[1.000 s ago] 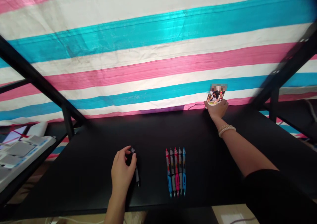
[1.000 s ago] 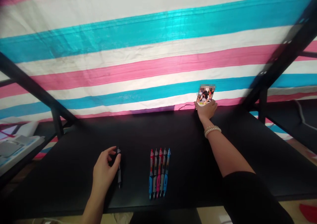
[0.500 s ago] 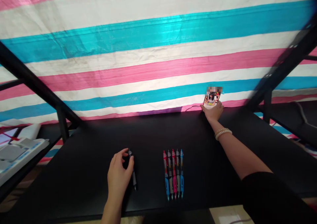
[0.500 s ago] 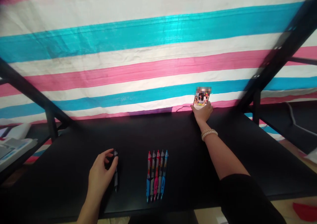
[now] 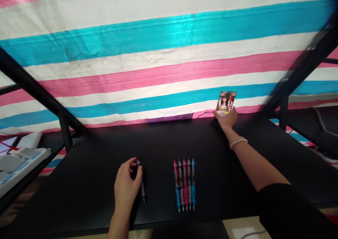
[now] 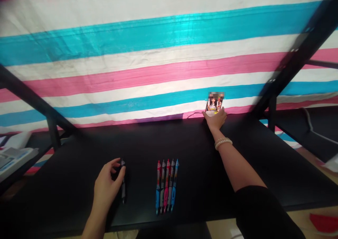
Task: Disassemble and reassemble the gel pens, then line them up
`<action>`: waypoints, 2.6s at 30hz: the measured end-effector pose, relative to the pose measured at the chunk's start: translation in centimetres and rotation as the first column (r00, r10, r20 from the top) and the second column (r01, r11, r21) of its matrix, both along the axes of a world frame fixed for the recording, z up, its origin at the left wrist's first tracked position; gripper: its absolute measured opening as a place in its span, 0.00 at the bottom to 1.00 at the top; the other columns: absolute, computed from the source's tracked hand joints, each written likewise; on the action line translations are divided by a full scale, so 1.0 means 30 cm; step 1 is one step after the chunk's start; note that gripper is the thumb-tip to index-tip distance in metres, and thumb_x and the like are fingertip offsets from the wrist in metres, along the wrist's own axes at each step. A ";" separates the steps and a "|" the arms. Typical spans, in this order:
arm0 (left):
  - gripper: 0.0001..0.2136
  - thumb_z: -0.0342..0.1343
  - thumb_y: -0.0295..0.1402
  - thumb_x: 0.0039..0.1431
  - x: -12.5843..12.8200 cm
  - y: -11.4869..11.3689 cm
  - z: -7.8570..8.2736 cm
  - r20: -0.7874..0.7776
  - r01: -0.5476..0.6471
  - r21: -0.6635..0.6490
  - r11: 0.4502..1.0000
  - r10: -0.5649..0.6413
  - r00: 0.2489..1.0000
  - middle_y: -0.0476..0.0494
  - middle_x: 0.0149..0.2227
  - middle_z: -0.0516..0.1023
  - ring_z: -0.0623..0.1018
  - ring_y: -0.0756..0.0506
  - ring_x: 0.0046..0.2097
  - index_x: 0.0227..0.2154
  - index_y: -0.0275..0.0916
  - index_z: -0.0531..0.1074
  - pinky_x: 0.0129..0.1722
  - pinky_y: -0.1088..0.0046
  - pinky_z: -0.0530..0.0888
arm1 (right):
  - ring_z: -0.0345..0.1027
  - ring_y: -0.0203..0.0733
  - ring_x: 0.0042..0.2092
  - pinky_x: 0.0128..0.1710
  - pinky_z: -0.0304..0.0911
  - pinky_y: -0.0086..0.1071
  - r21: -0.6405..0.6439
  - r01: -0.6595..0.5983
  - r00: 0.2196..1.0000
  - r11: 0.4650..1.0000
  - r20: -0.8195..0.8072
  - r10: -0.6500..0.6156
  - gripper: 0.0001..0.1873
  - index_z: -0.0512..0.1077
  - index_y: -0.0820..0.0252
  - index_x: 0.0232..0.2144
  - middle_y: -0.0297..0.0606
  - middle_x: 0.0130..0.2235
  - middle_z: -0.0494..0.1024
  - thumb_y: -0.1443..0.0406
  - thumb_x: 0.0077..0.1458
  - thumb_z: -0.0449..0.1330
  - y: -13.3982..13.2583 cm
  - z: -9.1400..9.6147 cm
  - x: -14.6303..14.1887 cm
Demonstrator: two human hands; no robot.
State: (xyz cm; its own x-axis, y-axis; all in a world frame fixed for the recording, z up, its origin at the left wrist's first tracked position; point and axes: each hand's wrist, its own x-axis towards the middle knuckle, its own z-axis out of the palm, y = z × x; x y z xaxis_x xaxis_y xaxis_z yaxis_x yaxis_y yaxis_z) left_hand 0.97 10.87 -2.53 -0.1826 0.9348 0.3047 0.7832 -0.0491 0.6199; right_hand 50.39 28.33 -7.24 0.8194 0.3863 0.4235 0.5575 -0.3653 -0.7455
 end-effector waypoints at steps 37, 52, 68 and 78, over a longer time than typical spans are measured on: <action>0.22 0.47 0.12 0.61 0.212 -0.221 0.060 -0.447 0.768 0.043 0.639 -0.675 0.587 0.39 0.51 0.84 0.77 0.37 0.53 0.50 0.37 0.76 0.49 0.59 0.76 | 0.75 0.56 0.46 0.45 0.72 0.48 0.360 -0.748 0.543 0.557 -0.149 0.826 0.09 0.80 0.43 0.40 0.40 0.41 0.80 0.65 0.63 0.62 -0.954 0.159 -0.670; 0.17 0.43 0.25 0.77 0.218 -0.165 0.096 -0.501 0.768 0.252 0.589 -0.600 0.624 0.46 0.37 0.82 0.79 0.44 0.45 0.42 0.39 0.78 0.57 0.60 0.66 | 0.71 0.48 0.44 0.43 0.69 0.36 0.324 -0.865 0.382 0.383 -0.071 0.922 0.07 0.77 0.52 0.45 0.38 0.40 0.80 0.59 0.69 0.61 -0.948 0.117 -0.710; 0.09 0.51 0.24 0.71 0.199 -0.221 0.087 -0.319 0.696 0.303 0.651 -0.619 0.718 0.41 0.34 0.81 0.77 0.44 0.32 0.46 0.36 0.75 0.33 0.67 0.70 | 0.63 0.36 0.25 0.25 0.57 0.28 0.305 -0.833 0.398 0.462 -0.249 0.883 0.21 0.74 0.56 0.25 0.30 0.24 0.69 0.55 0.70 0.60 -0.953 0.085 -0.715; 0.08 0.55 0.29 0.69 0.216 -0.218 0.092 -0.043 0.620 0.187 0.762 -0.624 0.780 0.47 0.32 0.82 0.80 0.47 0.29 0.48 0.42 0.76 0.31 0.73 0.75 | 0.73 0.40 0.31 0.30 0.67 0.27 0.342 -0.745 0.439 0.573 -0.395 0.807 0.02 0.83 0.53 0.34 0.34 0.32 0.80 0.63 0.58 0.70 -0.965 0.068 -0.706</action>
State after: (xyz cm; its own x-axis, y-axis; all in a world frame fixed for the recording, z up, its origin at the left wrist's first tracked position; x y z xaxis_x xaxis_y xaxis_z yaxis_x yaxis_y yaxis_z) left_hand 7.45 4.35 0.24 0.4112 0.7737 0.4820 0.5290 -0.6332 0.5651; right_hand 29.21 -0.63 -5.20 0.2850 0.9434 0.1694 0.1426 0.1331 -0.9808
